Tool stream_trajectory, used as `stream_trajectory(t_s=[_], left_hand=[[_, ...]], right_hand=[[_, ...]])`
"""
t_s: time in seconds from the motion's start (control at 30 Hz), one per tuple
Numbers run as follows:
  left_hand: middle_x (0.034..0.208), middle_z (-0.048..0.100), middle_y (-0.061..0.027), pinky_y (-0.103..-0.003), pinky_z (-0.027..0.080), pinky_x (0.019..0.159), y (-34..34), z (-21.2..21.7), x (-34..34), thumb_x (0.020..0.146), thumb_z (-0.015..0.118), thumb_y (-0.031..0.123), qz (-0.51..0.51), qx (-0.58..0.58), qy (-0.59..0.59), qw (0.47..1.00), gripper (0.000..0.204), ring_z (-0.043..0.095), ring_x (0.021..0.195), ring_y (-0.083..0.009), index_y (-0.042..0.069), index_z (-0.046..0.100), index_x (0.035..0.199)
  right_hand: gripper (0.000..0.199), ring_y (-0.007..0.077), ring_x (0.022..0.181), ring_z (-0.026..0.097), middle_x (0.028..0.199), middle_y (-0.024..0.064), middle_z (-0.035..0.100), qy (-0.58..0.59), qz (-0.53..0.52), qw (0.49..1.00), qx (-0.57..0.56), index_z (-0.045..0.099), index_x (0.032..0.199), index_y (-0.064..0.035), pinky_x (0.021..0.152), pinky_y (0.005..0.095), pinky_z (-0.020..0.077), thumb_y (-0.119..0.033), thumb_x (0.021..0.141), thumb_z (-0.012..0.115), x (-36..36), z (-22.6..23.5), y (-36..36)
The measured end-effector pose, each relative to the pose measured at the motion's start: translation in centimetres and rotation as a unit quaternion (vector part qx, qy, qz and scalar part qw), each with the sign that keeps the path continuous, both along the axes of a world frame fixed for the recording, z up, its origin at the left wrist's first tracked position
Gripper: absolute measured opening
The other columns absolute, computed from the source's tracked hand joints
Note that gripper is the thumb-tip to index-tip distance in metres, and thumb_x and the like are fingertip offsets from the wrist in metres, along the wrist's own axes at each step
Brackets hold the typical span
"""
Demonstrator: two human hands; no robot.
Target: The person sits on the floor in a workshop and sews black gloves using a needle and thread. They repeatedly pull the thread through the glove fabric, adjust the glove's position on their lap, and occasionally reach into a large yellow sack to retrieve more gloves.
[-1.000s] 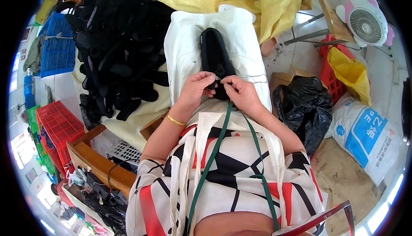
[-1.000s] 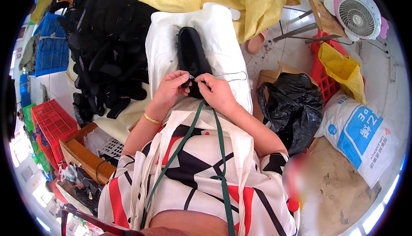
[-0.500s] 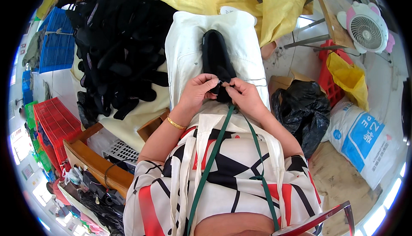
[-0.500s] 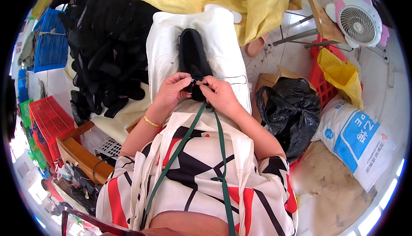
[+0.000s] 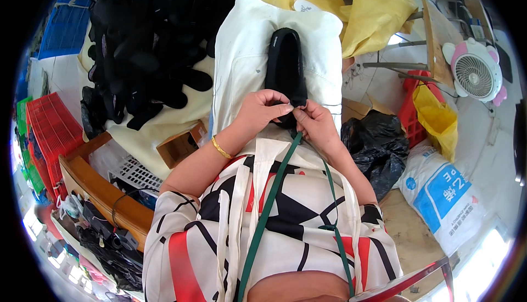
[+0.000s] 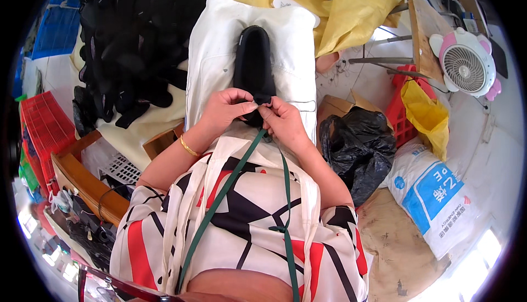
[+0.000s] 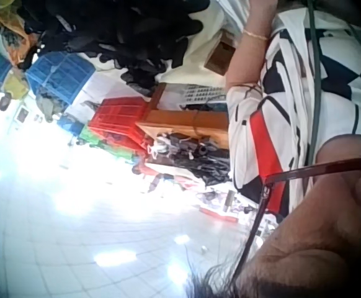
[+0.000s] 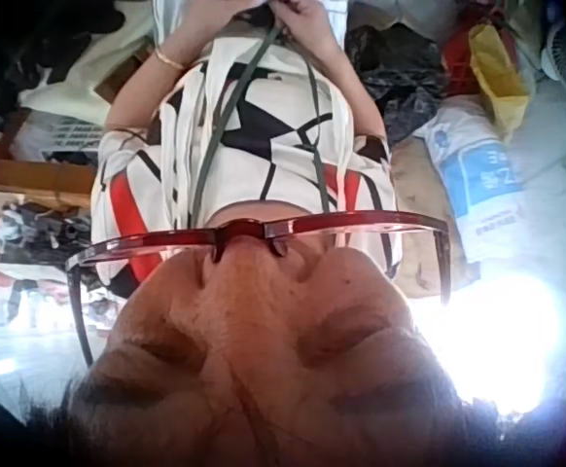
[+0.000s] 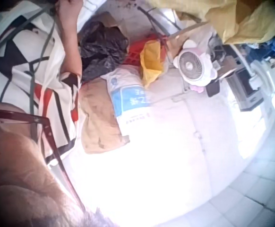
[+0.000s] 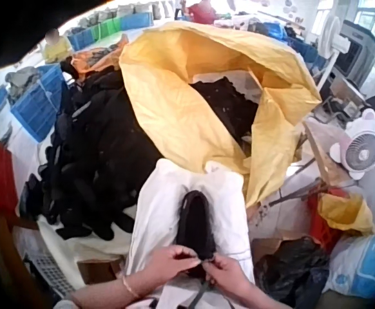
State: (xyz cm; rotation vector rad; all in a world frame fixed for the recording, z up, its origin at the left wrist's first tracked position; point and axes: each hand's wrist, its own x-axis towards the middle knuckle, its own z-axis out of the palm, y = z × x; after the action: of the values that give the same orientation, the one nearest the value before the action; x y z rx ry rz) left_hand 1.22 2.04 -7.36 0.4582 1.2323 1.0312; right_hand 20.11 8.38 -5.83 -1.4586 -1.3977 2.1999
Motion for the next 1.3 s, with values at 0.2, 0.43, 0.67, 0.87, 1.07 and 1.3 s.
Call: stream_trajectory(t_s=[0.2,0.43,0.67,0.87,1.07,1.3], left_hand=[[0.088,0.068,-0.0026,-0.023,0.053,0.067,0.1,0.1,-0.3,0.086,0.076,0.011,-0.012,0.004,0.003,1.000,0.019,0.062,0.075,-0.0084,0.000,0.069,0.101],[0.087,0.068,-0.0027,-0.023,0.053,0.066,0.1,-0.1,-0.1,0.086,0.076,0.011,-0.012,0.013,-0.010,1.000,0.018,0.061,0.074,-0.0087,0.000,0.070,0.099],[0.086,0.068,-0.0031,-0.023,0.053,0.066,0.0,-0.5,-0.3,0.087,0.076,0.013,-0.024,0.001,-0.019,1.000,0.018,0.062,0.073,-0.0090,0.001,0.071,0.098],[0.087,0.069,-0.0035,-0.023,0.054,0.067,0.4,-0.4,-0.1,0.088,0.074,0.014,-0.024,-0.007,0.012,1.000,0.019,0.063,0.076,-0.0092,0.000,0.069,0.101],[0.090,0.068,-0.0022,-0.024,0.054,0.067,0.0,0.2,-0.2,0.089,0.071,0.013,-0.060,0.020,0.029,0.998,0.018,0.063,0.079,-0.0075,0.000,0.068,0.102],[0.085,0.064,-0.0008,-0.022,0.051,0.059,0.2,0.8,-1.4,0.090,0.068,0.011,-0.027,0.019,-0.036,0.999,0.012,0.060,0.075,-0.0055,0.003,0.064,0.097]], right_hand=[[0.010,0.0023,0.055,0.049,0.068,-0.0039,0.058,-0.006,-0.001,1.000,0.008,0.060,0.095,-0.0104,0.048,0.0185,0.0386,-0.020,0.100,0.061,-0.3,-0.3,0.1],[0.011,0.0024,0.055,0.046,0.074,-0.0040,0.057,0.130,0.003,0.991,0.025,0.061,0.109,-0.0091,0.048,0.0189,0.0365,-0.014,0.099,0.060,0.9,-2.8,0.2],[0.031,0.0033,0.059,0.049,0.077,-0.0010,0.058,0.036,0.021,0.999,0.003,0.049,0.120,-0.0083,0.047,0.0189,0.0369,-0.020,0.096,0.065,-0.1,0.4,0.6],[0.042,0.0058,0.061,0.055,0.076,-0.0005,0.059,0.017,0.044,0.998,0.036,0.048,0.125,-0.0084,0.053,0.0187,0.0430,-0.032,0.095,0.067,-2.0,1.9,1.6],[0.021,0.0134,0.068,0.063,0.085,0.0048,0.067,-0.015,0.099,0.948,0.301,0.065,0.112,-0.0083,0.060,0.0256,0.0503,-0.021,0.095,0.065,-0.8,1.2,5.2],[0.003,0.0168,0.073,0.062,0.083,0.0063,0.064,0.068,0.154,0.851,0.498,0.063,0.097,-0.0065,0.065,0.0292,0.0486,-0.007,0.093,0.063,-2.6,-2.6,5.5]])
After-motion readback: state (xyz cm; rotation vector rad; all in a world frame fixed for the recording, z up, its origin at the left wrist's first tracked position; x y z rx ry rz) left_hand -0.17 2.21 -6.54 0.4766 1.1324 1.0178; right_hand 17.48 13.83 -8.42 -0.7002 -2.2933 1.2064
